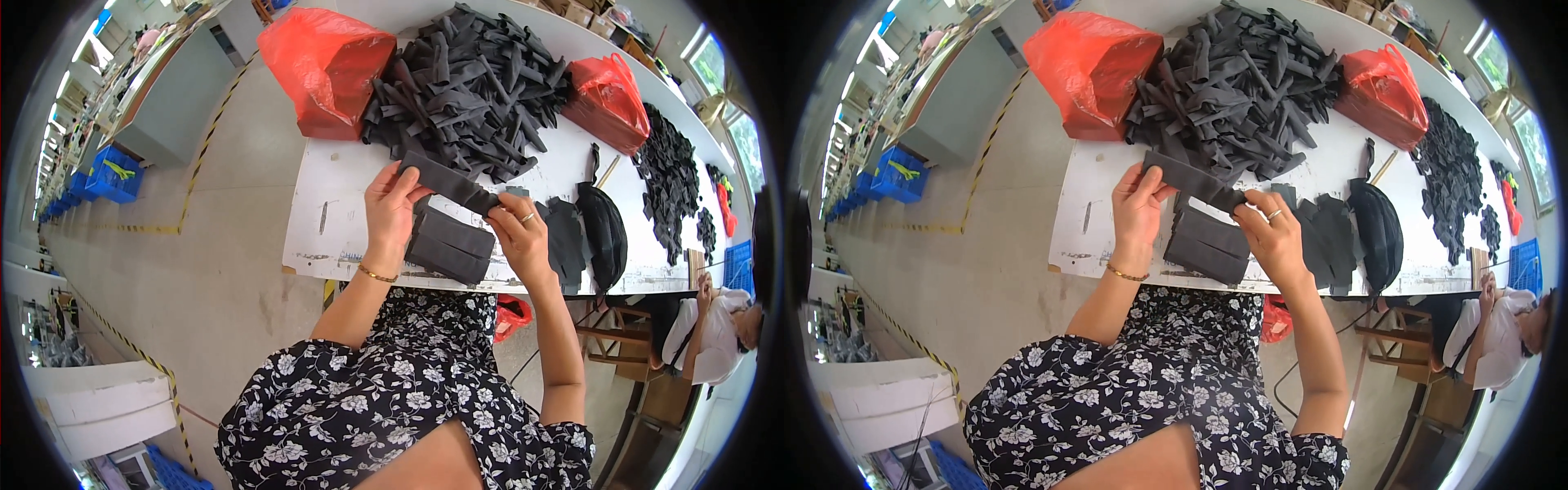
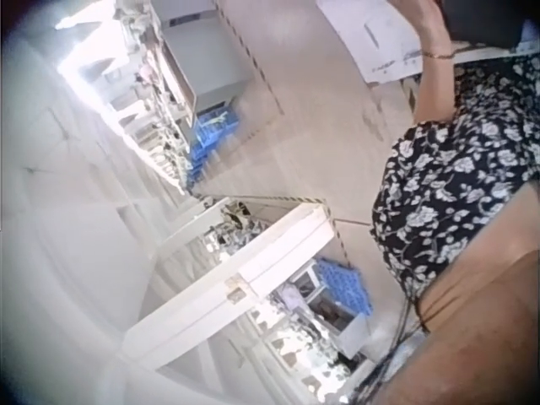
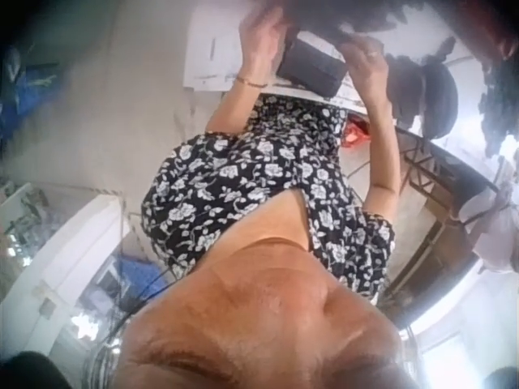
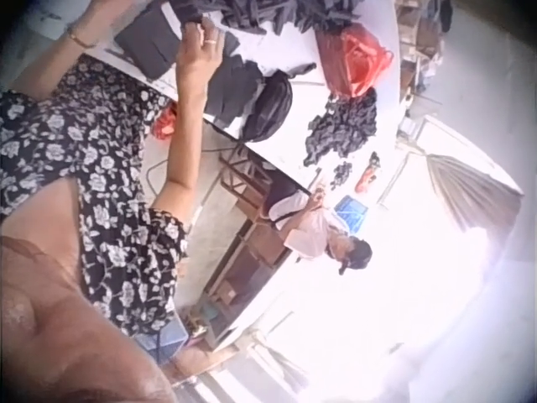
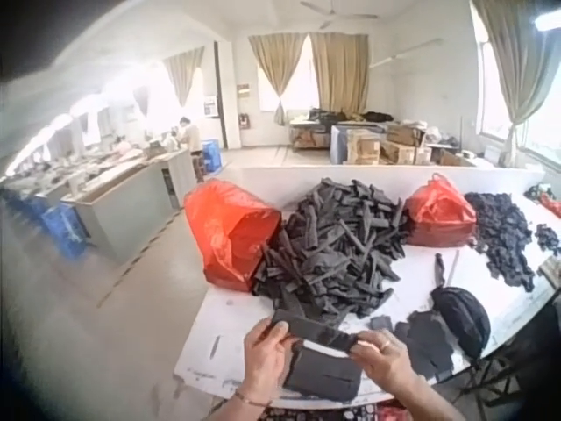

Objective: Inspecting and stacking grey foam strips at a factory workbench.

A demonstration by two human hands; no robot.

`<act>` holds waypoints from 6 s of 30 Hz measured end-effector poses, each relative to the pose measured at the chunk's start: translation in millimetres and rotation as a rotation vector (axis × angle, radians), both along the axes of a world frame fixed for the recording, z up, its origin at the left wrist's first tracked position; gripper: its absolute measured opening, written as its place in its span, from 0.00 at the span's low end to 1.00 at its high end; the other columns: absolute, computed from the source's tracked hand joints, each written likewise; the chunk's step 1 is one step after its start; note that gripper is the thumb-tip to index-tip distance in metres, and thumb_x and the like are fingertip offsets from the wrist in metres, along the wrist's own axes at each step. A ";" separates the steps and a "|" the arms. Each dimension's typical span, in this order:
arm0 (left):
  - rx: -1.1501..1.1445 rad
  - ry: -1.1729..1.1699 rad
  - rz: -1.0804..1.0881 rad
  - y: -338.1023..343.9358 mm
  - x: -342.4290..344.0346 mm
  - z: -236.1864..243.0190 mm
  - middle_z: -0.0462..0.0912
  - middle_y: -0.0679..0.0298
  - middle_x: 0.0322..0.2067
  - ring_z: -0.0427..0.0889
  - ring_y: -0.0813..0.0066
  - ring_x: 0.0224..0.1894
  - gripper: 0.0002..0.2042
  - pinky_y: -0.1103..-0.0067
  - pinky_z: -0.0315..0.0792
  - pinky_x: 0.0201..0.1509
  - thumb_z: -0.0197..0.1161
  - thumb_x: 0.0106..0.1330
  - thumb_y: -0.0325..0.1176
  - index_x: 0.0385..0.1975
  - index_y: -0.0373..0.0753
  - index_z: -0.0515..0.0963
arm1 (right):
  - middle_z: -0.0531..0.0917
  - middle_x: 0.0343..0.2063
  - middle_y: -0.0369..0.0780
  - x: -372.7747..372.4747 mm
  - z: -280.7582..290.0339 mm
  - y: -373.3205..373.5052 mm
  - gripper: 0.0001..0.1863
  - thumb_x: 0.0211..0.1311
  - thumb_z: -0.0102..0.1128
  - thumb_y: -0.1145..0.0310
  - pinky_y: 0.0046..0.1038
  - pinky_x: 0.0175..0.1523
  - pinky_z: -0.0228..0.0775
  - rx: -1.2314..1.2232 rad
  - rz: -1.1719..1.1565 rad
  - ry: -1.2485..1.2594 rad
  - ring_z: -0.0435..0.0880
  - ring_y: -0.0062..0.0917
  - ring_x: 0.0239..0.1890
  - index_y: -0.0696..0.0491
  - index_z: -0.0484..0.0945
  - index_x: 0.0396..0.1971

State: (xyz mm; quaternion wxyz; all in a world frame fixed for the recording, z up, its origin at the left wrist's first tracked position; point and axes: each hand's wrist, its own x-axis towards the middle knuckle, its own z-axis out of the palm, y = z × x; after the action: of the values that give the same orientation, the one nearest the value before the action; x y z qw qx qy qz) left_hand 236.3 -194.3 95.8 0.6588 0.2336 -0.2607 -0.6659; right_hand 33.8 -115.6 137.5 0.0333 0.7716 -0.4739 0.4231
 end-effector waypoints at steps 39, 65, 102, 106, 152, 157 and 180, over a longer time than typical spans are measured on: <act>0.276 -0.447 -0.074 16.3 -6.2 -17.5 0.85 0.58 0.34 0.84 0.74 0.36 0.10 0.82 0.77 0.35 0.63 0.66 0.30 0.39 0.29 0.81 | 0.79 0.21 0.32 -2.9 -48.8 15.0 0.08 0.59 0.66 0.70 0.17 0.28 0.65 0.704 -0.181 -0.916 0.73 0.12 0.23 0.59 0.80 0.27; 0.460 -0.390 0.042 -110.6 -6.5 -96.6 0.79 0.61 0.29 0.77 0.76 0.26 0.07 0.81 0.72 0.26 0.59 0.65 0.29 0.39 0.34 0.75 | 0.78 0.35 0.43 -104.0 -150.9 45.5 0.06 0.55 0.53 0.74 0.32 0.43 0.70 0.564 -0.610 0.765 0.75 0.33 0.41 0.57 0.79 0.30; 0.191 -0.039 -0.433 -22.0 -17.6 -15.7 0.79 0.50 0.48 0.81 0.63 0.50 0.17 0.69 0.79 0.54 0.60 0.68 0.34 0.53 0.33 0.73 | 0.78 0.36 0.39 0.7 7.5 23.1 0.19 0.49 0.69 0.77 0.26 0.42 0.70 0.326 -0.175 -0.296 0.77 0.28 0.37 0.53 0.83 0.45; 0.223 0.012 -0.457 -20.0 -20.8 -11.7 0.79 0.46 0.48 0.82 0.59 0.49 0.16 0.66 0.81 0.52 0.59 0.68 0.32 0.52 0.32 0.72 | 0.78 0.33 0.38 1.8 7.2 15.0 0.16 0.48 0.69 0.77 0.30 0.40 0.69 0.179 -0.168 -0.124 0.75 0.30 0.37 0.52 0.85 0.40; -0.009 0.279 -0.418 32.7 -67.3 12.7 0.83 0.57 0.39 0.79 0.62 0.53 0.13 0.69 0.70 0.59 0.53 0.73 0.39 0.44 0.36 0.75 | 0.77 0.41 0.48 30.5 7.3 9.2 0.16 0.48 0.68 0.79 0.36 0.42 0.75 0.084 -0.033 -0.029 0.80 0.43 0.41 0.58 0.74 0.38; 0.080 0.264 -0.388 29.1 -61.1 17.9 0.83 0.56 0.39 0.80 0.63 0.50 0.13 0.68 0.71 0.60 0.54 0.72 0.38 0.45 0.35 0.74 | 0.78 0.39 0.45 21.8 3.0 10.0 0.14 0.47 0.69 0.77 0.36 0.39 0.75 0.099 -0.029 0.001 0.81 0.41 0.37 0.57 0.75 0.35; 0.025 0.277 -0.189 25.4 -66.2 23.1 0.82 0.60 0.34 0.83 0.64 0.41 0.14 0.72 0.75 0.50 0.51 0.74 0.40 0.44 0.34 0.75 | 0.81 0.34 0.42 15.0 2.4 -5.0 0.07 0.50 0.67 0.81 0.28 0.34 0.74 0.024 0.061 -0.092 0.81 0.32 0.30 0.60 0.79 0.30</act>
State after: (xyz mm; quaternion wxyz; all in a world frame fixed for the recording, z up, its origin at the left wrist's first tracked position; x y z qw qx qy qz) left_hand 170.1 -168.9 118.8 0.6200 0.1220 -0.1799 -0.7539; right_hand 48.8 -120.7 140.0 -0.0107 0.7658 -0.4561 0.4531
